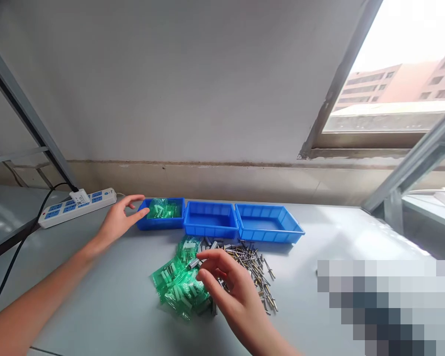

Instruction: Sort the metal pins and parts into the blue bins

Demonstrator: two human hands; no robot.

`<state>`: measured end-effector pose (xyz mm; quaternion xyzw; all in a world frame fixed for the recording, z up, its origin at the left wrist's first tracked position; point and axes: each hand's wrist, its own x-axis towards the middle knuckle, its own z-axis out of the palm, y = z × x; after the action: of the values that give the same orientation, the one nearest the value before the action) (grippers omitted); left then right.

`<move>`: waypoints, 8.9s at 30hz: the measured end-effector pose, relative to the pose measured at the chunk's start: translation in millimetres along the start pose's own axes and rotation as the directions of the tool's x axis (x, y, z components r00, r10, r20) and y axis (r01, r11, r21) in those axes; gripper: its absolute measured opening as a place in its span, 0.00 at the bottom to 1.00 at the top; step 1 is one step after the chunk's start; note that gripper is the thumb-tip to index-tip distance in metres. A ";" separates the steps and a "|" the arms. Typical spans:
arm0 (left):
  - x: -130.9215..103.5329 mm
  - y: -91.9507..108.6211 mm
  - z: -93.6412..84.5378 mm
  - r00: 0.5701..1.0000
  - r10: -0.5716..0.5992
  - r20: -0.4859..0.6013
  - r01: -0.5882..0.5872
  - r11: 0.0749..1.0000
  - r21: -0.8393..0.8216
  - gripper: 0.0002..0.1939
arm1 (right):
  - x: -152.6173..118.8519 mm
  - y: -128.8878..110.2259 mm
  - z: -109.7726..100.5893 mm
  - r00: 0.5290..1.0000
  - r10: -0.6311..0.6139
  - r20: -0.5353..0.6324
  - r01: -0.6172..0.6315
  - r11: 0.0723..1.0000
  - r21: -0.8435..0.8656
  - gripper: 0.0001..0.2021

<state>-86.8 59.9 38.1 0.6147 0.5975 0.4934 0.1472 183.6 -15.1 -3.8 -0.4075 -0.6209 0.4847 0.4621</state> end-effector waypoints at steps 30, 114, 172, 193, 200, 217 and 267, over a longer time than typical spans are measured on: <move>-92.4 54.5 31.6 0.791 -0.101 0.604 0.379 0.855 -0.353 0.09 | 2.4 7.1 4.1 0.975 0.183 0.128 -0.205 0.961 0.187 0.13; -102.4 38.1 39.1 0.893 0.106 0.438 0.103 0.898 -0.428 0.04 | 0.2 2.2 -5.8 0.982 -0.163 0.097 0.177 0.970 -0.166 0.05; -28.9 -11.8 43.8 0.751 0.585 0.307 -0.659 0.698 0.282 0.09 | 5.7 -12.6 -24.3 0.959 -0.257 -0.124 0.228 0.951 -0.210 0.09; -88.0 61.8 44.6 0.901 0.300 0.312 -0.299 0.953 -0.054 0.07 | 0.4 1.0 -14.0 0.973 0.163 0.165 -0.188 0.970 0.151 0.17; -101.9 53.4 48.0 0.784 -0.079 0.616 0.411 0.809 -0.420 0.15 | -1.4 -1.0 -5.3 0.946 0.257 0.199 -0.303 0.917 0.258 0.16; -117.9 38.6 28.9 0.580 0.767 0.275 -0.794 0.608 -0.019 0.13 | -8.7 -0.5 -18.0 0.608 -0.778 0.158 0.704 0.436 -0.561 0.13; -82.0 47.9 25.4 0.699 -0.001 0.715 -0.273 0.924 0.268 0.10 | -6.4 8.6 -18.5 0.972 -0.188 0.142 0.225 0.917 -0.330 0.06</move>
<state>-22.2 -13.5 27.8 0.8149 0.5265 0.1159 0.2128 203.6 -15.3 -11.5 -0.3875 -0.7594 0.3383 0.3984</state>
